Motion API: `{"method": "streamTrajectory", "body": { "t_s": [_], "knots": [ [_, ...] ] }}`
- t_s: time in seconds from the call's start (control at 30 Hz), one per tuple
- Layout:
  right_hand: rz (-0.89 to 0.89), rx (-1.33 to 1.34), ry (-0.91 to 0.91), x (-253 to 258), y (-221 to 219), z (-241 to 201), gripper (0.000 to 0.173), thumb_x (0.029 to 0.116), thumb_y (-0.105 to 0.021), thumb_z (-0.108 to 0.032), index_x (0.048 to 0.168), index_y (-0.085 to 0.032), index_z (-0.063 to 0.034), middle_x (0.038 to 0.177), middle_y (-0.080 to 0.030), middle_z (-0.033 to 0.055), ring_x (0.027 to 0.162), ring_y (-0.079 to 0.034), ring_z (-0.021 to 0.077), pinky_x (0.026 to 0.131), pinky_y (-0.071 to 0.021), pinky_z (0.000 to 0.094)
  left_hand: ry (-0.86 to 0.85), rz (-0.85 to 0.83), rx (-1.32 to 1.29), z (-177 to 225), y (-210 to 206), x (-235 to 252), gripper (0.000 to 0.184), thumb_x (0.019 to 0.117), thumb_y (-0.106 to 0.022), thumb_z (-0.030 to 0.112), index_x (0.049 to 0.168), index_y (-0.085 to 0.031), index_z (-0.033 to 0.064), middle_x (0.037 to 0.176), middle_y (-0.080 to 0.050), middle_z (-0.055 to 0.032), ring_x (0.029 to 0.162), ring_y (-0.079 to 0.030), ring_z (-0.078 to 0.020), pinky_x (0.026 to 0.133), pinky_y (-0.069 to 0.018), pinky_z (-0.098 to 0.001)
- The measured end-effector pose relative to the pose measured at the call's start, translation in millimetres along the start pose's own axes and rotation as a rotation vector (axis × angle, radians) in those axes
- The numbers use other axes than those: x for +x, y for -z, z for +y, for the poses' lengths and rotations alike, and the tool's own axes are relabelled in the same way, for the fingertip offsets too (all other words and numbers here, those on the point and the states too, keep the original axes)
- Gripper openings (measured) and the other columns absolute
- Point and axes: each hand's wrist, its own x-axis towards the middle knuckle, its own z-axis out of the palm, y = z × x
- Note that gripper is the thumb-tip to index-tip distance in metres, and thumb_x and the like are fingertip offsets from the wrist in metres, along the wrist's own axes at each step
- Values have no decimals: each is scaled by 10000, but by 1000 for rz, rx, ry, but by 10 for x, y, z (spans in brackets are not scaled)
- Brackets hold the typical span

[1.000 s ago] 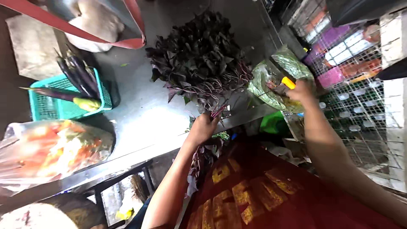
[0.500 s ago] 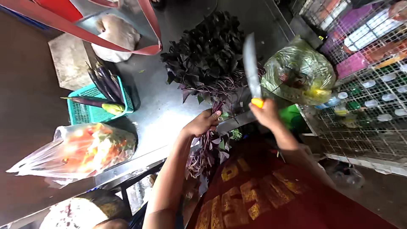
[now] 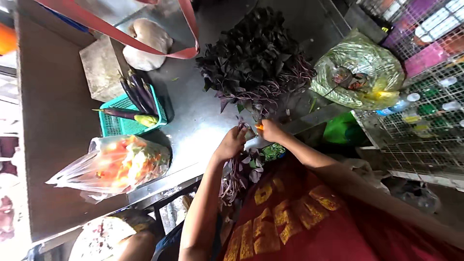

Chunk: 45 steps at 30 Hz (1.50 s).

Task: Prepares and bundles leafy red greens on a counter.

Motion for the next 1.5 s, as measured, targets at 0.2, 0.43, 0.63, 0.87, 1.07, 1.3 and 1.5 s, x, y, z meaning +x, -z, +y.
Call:
{"method": "streamTrajectory", "body": {
  "t_s": [0.2,0.43,0.63,0.87,1.07,1.3,1.5],
  "knots": [
    [106,-7,-36,148,230,131,297,988,-621,-155,1113,-671,109,1077,-669,337,1066,-643,503,907,-472,692,-97,184,103,60,188,-374,276,1113,-393,352,1072,-534,119,603,-462,30,448,-429,-43,439,-396,-193],
    [137,-81,121,347,106,230,496,979,-680,-164,1422,-568,30,1409,-571,289,1321,-539,457,1114,-407,612,-144,463,348,-123,91,44,335,1089,-449,379,1198,-574,88,674,-538,15,522,-528,-90,508,-503,-304],
    [241,64,155,68,740,590,329,1000,-659,-198,1202,-691,60,1262,-664,243,1200,-633,386,1053,-483,560,-244,716,368,-36,123,123,366,984,-656,378,1128,-623,43,779,-620,-11,609,-582,-89,580,-536,-309],
    [559,-70,-419,-463,2174,1777,355,1040,-574,-101,1317,-598,119,1359,-550,395,1323,-487,564,1113,-325,702,-580,957,122,978,106,-426,113,993,-500,103,1023,-479,210,682,-548,251,566,-559,74,555,-525,-157],
    [532,-255,-273,-250,2135,2895,334,1038,-593,-228,1206,-691,44,1214,-638,369,1171,-570,603,985,-359,810,-887,1170,252,1386,529,-622,110,1019,-463,79,1076,-448,171,714,-558,230,588,-582,45,580,-564,-198],
    [671,-287,-350,-57,2136,3323,290,1021,-599,-270,1171,-727,-57,1205,-684,273,1180,-610,515,1012,-406,747,-872,1218,294,1478,579,-703,66,1041,-472,98,1075,-453,151,697,-539,207,570,-568,37,563,-555,-197],
    [839,188,-172,-361,2258,2919,317,979,-681,-185,1198,-666,43,1171,-682,245,1097,-663,338,989,-532,499,-718,1056,384,1448,370,-721,129,993,-510,104,1108,-520,48,804,-542,208,678,-541,139,634,-505,-107]
  ]
}}
